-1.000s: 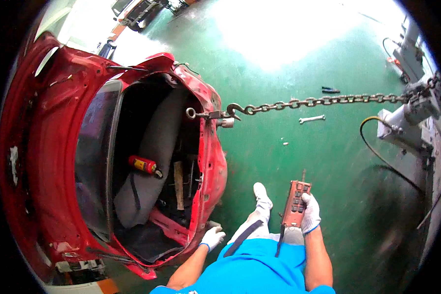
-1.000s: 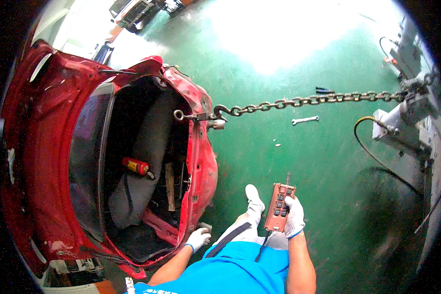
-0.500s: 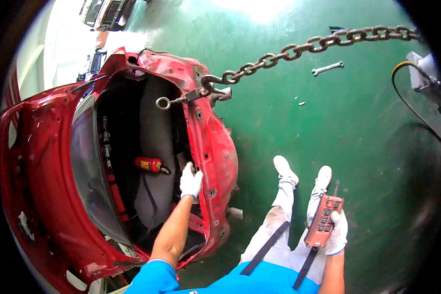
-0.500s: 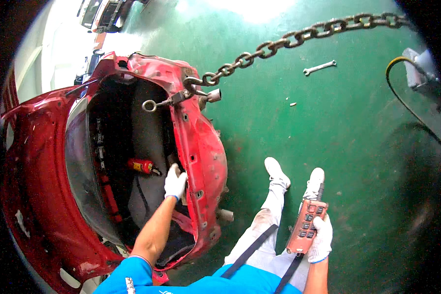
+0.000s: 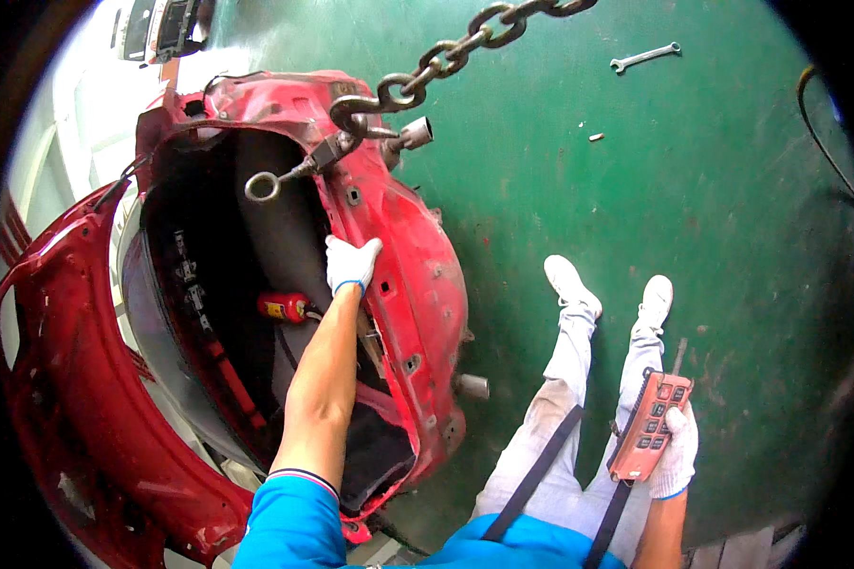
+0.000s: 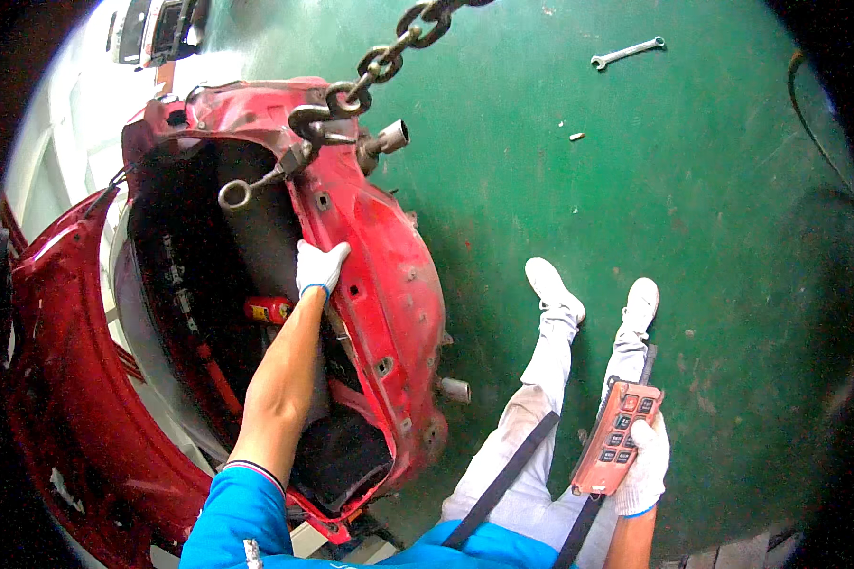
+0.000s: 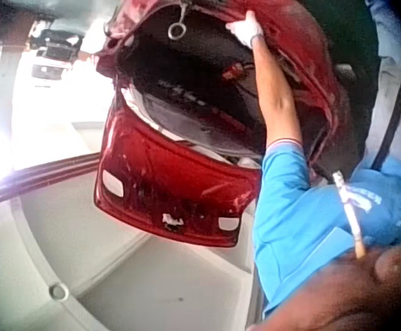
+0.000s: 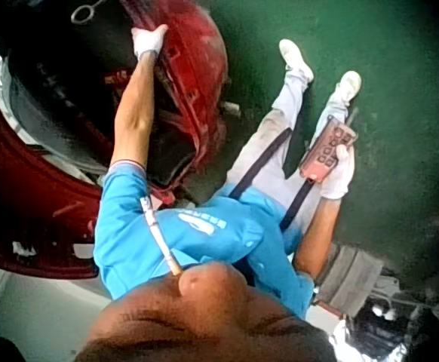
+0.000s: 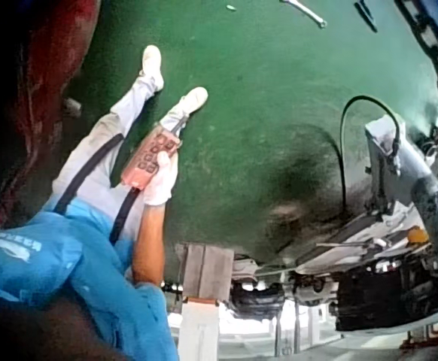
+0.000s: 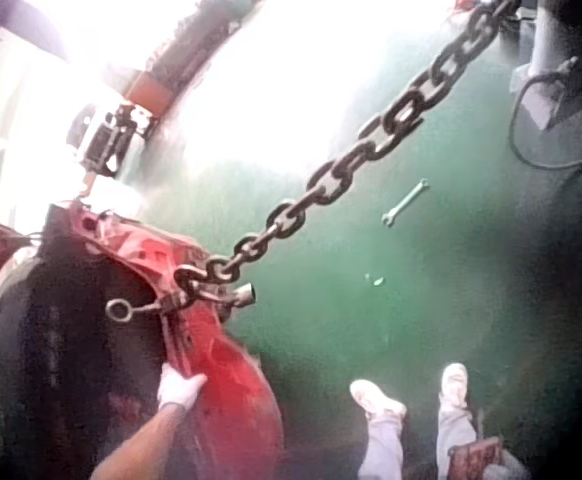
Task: The person uses a hammer and a metal rod to repeatedly strike and reshape the damaged rear quarter panel of a red car. They then use a remote control to operate a chain hoist attached to the panel, pulling it to adjust its position.
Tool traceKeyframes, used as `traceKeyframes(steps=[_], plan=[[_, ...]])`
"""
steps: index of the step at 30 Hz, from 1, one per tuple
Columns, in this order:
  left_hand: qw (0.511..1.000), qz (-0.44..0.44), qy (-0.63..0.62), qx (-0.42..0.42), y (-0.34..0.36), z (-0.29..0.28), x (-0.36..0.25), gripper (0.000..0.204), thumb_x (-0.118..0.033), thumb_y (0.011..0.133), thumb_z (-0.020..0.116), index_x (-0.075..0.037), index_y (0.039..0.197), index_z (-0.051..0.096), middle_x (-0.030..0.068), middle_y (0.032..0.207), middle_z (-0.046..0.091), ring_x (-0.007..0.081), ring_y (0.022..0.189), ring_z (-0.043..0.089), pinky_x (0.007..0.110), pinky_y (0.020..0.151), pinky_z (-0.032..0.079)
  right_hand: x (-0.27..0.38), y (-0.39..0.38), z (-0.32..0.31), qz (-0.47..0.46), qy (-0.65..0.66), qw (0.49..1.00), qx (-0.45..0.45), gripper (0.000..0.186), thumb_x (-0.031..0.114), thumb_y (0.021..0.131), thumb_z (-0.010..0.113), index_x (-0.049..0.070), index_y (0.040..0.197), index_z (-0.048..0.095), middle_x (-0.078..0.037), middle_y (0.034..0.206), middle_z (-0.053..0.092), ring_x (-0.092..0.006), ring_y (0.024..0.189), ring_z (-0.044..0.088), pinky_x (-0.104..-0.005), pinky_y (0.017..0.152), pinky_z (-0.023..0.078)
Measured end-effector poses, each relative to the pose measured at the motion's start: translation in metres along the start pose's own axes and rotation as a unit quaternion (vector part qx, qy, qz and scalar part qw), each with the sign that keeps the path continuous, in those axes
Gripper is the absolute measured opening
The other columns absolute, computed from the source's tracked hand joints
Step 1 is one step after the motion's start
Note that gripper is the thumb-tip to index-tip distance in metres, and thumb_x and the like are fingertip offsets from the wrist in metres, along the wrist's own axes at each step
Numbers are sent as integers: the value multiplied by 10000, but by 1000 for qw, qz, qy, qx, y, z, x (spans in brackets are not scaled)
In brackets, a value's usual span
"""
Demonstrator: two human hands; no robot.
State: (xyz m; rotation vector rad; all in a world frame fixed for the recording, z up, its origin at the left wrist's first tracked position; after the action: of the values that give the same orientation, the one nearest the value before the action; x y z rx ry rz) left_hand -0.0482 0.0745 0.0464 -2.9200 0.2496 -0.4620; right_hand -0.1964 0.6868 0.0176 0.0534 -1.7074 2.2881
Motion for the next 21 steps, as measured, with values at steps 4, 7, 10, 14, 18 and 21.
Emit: traceKeyframes(steps=[4, 7, 10, 14, 18, 21], plan=[[995, -67, -20, -69, -16, 0, -18, 1146, -523, 722, 833, 51, 1544, 279, 290, 1472, 478, 430, 1284, 560, 497, 1065, 476, 6, -1, 18, 4, -23, 1000, 3, 542, 264, 878, 702, 23, 1322, 505, -117, 1088, 695, -229, 865, 745, -377, 737, 654], [994, -61, -36, -77, -20, -3, -21, 1133, -503, 725, 839, 48, 1543, 282, 287, 1489, 457, 430, 1315, 531, 496, 1084, 461, 9, -1, 27, 9, -44, 999, 13, 520, 274, 905, 674, 41, 1338, 508, -104, 1100, 696, -228, 886, 741, -396, 745, 654], [996, -57, -41, -55, -18, -5, -18, 1162, -511, 740, 824, 42, 1572, 232, 295, 1547, 402, 430, 1354, 507, 488, 1107, 447, 0, 7, 35, 6, -64, 998, 29, 499, 259, 928, 646, 47, 1357, 505, -96, 1114, 697, -215, 899, 737, -391, 775, 649], [997, -40, -53, -33, -16, -6, -13, 1165, -504, 750, 816, 38, 1583, 208, 300, 1567, 378, 427, 1370, 498, 482, 1110, 448, 3, 7, 66, 9, -90, 995, 30, 498, 259, 935, 650, 29, 1357, 523, -86, 1111, 698, -189, 902, 728, -337, 798, 624], [997, -37, -57, -40, -12, -2, -9, 1159, -497, 747, 809, 40, 1580, 209, 298, 1560, 390, 429, 1364, 504, 482, 1106, 450, -2, 9, 88, 10, -106, 994, 35, 506, 274, 929, 666, 21, 1349, 541, -75, 1099, 698, -173, 907, 714, -321, 805, 607], [997, -44, -60, -36, -20, -14, -20, 1158, -487, 739, 805, 44, 1578, 211, 298, 1553, 397, 428, 1361, 505, 482, 1107, 448, 8, 5, 92, 12, -115, 993, 33, 526, 294, 917, 688, 23, 1344, 545, -66, 1084, 698, -168, 898, 711, -319, 798, 606]])
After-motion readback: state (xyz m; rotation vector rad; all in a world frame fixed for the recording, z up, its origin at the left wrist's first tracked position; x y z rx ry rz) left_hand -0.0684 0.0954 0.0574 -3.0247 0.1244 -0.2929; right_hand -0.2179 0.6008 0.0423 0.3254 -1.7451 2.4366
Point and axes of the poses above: each hand's wrist, its own y-axis towards the middle knuckle, its own z-axis out of the palm, x = y × z, the point moved 4 cm from there along y, towards the middle knuckle
